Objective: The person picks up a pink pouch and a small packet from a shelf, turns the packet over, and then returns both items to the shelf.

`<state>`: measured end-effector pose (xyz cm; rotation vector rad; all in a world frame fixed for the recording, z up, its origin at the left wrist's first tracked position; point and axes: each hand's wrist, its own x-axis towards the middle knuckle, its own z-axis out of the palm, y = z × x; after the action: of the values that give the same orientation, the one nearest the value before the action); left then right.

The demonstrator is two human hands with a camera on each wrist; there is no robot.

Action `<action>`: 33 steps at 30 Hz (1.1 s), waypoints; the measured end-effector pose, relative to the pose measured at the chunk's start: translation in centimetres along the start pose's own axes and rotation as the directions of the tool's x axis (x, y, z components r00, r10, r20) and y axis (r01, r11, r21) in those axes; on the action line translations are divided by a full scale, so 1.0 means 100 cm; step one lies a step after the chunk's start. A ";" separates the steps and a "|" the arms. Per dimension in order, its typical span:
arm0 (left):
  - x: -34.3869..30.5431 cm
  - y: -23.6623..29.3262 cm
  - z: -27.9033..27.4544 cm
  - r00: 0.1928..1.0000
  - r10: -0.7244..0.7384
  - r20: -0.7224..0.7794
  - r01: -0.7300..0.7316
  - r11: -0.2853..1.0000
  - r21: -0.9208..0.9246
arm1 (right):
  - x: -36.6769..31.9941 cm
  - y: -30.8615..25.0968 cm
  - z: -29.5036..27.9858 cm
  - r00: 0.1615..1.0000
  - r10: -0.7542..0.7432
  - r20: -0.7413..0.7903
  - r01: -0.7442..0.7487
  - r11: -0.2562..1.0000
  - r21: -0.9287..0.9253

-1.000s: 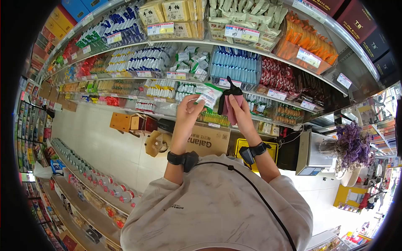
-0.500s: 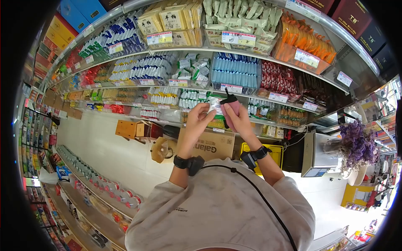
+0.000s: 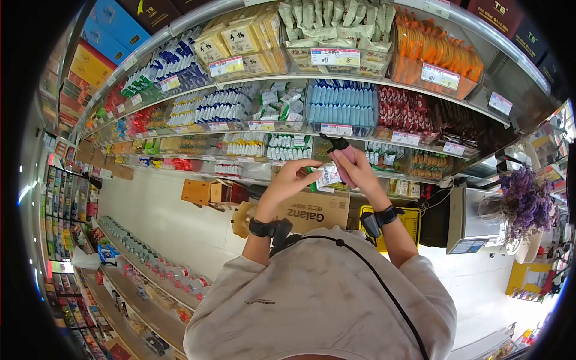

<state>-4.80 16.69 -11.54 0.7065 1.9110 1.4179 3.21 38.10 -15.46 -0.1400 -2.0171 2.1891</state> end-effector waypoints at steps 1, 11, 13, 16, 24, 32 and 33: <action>0.001 -0.004 -0.001 1.000 0.027 -0.012 -0.028 0.999 -0.046 | -0.001 -0.004 -0.004 1.000 0.001 -0.011 -0.001 1.000 -0.021; 0.083 -0.047 -0.101 0.759 0.112 -0.642 -0.381 0.875 -0.298 | 0.000 0.027 -0.036 0.968 -0.007 -0.251 0.023 0.998 0.063; 0.084 -0.045 -0.110 0.798 0.065 -0.600 -0.315 0.893 -0.322 | -0.005 0.024 -0.039 0.974 0.081 -0.209 -0.062 0.994 0.095; 0.074 -0.056 -0.100 0.758 -0.041 -0.651 -0.103 0.978 -0.181 | -0.009 0.036 -0.054 0.974 0.164 -0.156 -0.152 0.985 0.086; 0.011 -0.040 -0.045 0.920 -0.102 -0.378 0.051 0.988 -0.143 | -0.029 0.111 -0.124 0.921 0.268 -0.284 -0.272 0.962 0.026; -0.023 -0.035 -0.018 0.851 -0.219 -0.478 0.203 0.975 -0.085 | 0.030 0.276 -0.210 0.699 0.163 -0.696 -0.398 0.897 -0.190; -0.028 -0.031 -0.012 0.843 -0.217 -0.493 0.199 0.976 -0.088 | 0.039 0.278 -0.215 0.682 0.200 -0.703 -0.413 0.899 -0.145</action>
<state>-4.07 13.00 -13.79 0.0965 2.2629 1.5932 1.65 57.73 -44.82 -1.2194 -1.9207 1.5772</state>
